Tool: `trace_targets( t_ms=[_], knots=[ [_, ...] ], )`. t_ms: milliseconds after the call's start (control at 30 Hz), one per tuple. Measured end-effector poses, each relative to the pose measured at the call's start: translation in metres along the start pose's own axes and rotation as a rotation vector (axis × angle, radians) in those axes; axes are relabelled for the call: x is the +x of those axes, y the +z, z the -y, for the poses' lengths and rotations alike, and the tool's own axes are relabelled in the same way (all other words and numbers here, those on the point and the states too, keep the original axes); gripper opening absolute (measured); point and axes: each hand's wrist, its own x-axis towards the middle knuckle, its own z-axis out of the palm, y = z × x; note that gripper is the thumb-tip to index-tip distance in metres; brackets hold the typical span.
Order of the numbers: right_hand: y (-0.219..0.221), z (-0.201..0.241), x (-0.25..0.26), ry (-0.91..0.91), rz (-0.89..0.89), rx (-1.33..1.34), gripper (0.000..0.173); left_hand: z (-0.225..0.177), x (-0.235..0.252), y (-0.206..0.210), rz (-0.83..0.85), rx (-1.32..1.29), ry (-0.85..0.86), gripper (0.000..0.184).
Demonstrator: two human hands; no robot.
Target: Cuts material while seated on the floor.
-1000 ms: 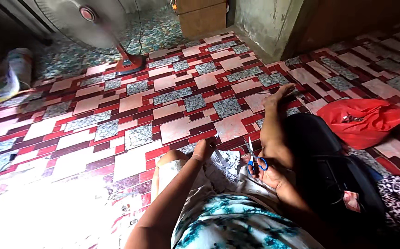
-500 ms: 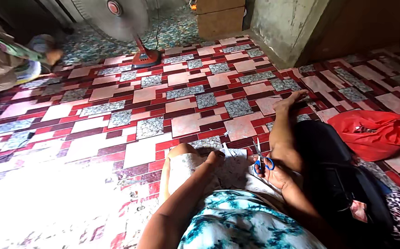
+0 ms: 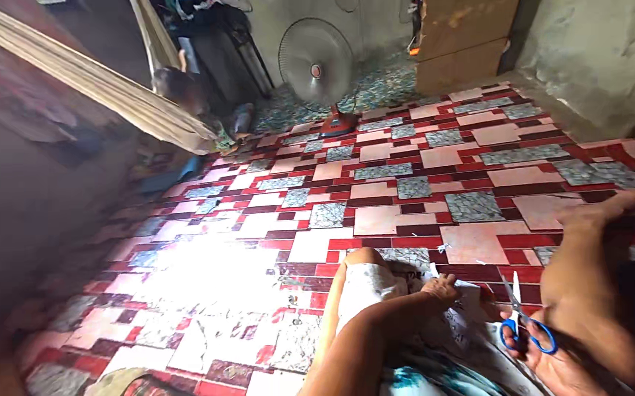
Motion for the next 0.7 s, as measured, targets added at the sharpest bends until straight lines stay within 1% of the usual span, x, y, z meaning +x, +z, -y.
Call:
trace_targets(
  t_ms=[167,300,367,467,533,600,700],
  knots=[
    [-0.002,-0.001,-0.001,-0.007,0.003,0.018,0.039,0.002,0.002,0.002,0.022,0.097,0.032,0.029],
    [0.013,0.008,-0.007,0.006,-0.083,0.008,0.038,0.001,0.001,-0.001,0.064,0.173,0.036,0.032],
    [0.014,0.009,-0.007,0.014,-0.096,0.012,0.040,-0.002,-0.003,-0.007,0.088,0.184,0.048,0.031],
    [0.015,0.010,-0.008,0.007,-0.095,0.004,0.040,-0.016,-0.014,-0.022,0.185,0.208,0.031,0.036],
    [0.009,0.005,-0.003,-0.007,-0.052,0.017,0.042,-0.031,-0.026,-0.034,0.229,0.198,-0.014,0.035],
    [0.010,0.007,-0.003,-0.004,-0.052,0.003,0.040,-0.043,-0.039,-0.043,0.241,0.142,-0.061,0.033],
    [0.022,0.014,-0.006,0.030,-0.114,-0.032,0.041,-0.052,-0.049,-0.047,0.224,0.097,-0.077,0.034]
  ],
)
